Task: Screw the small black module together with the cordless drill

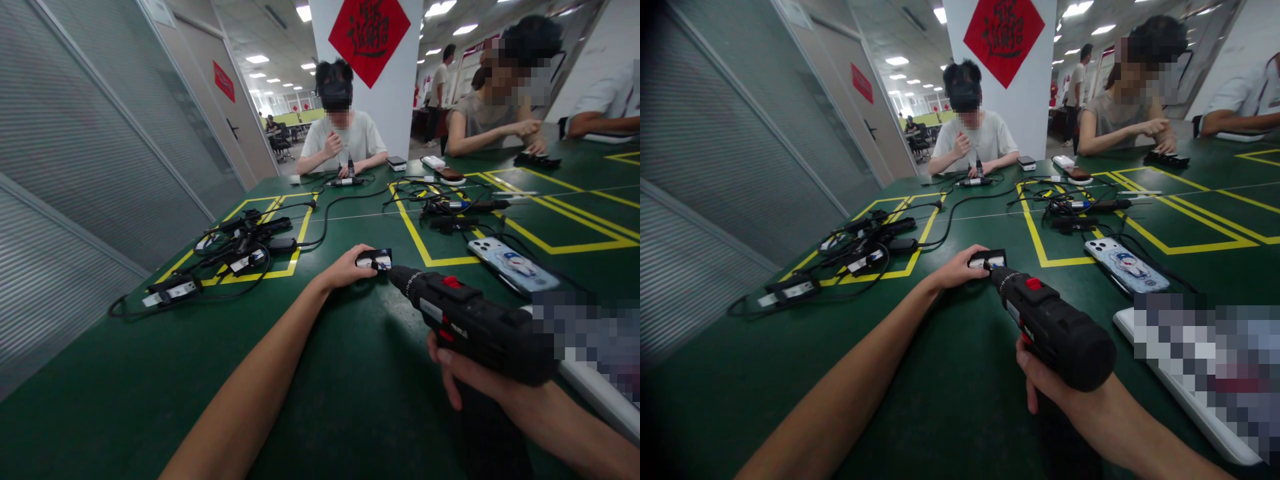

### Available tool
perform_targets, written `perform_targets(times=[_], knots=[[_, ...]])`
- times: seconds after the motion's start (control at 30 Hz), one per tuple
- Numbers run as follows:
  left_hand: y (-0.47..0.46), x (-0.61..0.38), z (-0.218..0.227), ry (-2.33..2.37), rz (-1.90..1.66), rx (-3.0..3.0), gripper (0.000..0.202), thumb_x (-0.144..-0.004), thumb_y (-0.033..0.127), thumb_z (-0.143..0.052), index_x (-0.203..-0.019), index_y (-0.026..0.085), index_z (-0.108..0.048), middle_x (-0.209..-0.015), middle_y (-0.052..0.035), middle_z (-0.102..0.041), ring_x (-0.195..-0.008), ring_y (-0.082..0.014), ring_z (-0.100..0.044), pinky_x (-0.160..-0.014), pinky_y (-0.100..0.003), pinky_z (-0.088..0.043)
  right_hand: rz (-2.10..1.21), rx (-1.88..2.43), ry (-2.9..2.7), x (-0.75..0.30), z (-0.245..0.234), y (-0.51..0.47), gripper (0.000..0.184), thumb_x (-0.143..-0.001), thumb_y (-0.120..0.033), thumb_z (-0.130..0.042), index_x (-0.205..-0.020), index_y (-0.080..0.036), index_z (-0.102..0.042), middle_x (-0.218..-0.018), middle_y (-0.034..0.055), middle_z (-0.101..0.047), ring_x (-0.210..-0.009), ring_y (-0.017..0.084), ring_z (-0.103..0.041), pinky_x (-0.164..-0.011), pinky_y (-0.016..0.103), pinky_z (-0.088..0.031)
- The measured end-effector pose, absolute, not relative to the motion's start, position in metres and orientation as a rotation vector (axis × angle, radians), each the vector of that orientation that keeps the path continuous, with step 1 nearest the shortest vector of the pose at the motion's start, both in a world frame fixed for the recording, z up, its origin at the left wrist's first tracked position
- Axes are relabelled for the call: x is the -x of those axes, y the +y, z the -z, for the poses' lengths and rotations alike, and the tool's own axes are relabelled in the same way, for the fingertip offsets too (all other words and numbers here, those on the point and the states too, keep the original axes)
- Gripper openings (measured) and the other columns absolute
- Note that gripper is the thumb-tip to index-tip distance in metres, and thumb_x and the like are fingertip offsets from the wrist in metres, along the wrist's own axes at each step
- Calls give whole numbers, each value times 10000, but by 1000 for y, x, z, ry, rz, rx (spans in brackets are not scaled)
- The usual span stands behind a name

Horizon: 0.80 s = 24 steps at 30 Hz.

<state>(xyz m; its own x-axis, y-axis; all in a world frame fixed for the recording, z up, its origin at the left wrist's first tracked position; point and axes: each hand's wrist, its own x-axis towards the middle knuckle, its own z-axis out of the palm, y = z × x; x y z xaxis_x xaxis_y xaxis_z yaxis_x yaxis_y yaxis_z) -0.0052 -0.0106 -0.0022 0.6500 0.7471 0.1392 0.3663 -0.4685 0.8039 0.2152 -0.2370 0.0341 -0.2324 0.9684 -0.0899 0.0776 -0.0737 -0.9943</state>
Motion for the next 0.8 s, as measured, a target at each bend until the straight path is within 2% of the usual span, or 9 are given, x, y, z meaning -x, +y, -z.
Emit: perform_targets(times=[0.17, 0.3, 0.37, 0.47, 0.63, 0.8], knots=[[-11, 5, 1, 876, -622, -2092, 556, -694, 342, -690, -1194, 175, -515, -1135, -71, -576, -1005, -202, -551, -918, -350, -433, -1446, 1268, -1356, -212, -46, -240, 197, -834, -401, -630, -935, -254, -547, -781, -40, -661, -459, 121, -638, -543, 304, -512], [-10, 5, 3, 880, -631, -2087, 557, -688, 346, -696, -1189, 176, -522, -1128, -68, -582, -1003, -203, -554, -926, -358, -429, -1407, 1353, -1449, -213, -56, -245, 170, -878, -412, -571, -910, -246, -553, -586, -55, -643, -549, 161, -635, -662, 347, -491], [-9, 5, 4, 875, -638, -2091, 555, -685, 337, -697, -1189, 178, -525, -1132, -68, -582, -1015, -206, -552, -942, -364, -421, -1390, 1372, -1505, -213, -60, -246, 209, -903, -448, -512, -928, -245, -558, -560, -47, -641, -605, 178, -639, -712, 363, -480], [-9, 6, 4, 866, -643, -2096, 558, -684, 329, -698, -1193, 182, -524, -1147, -68, -576, -1036, -209, -545, -957, -366, -413, -1405, 1326, -1510, -212, -60, -243, 229, -890, -462, -518, -934, -241, -559, -579, -46, -644, -563, 167, -644, -669, 341, -500], [-10, 6, 4, 851, -638, -2072, 568, -692, 340, -695, -1205, 182, -508, -1147, -69, -568, -1013, -200, -549, -932, -354, -429, -1395, 1222, -1500, -212, -46, -236, 143, -839, -360, -601, -877, -225, -574, -593, -58, -652, -419, 125, -645, -495, 256, -486], [-11, 6, 3, 857, -636, -2072, 570, -696, 345, -691, -1210, 184, -506, -1158, -71, -560, -1017, -201, -548, -934, -354, -432, -1385, 1207, -1487, -213, -40, -236, 137, -858, -360, -590, -876, -224, -587, -644, -37, -683, -431, 126, -654, -531, 278, -527]])
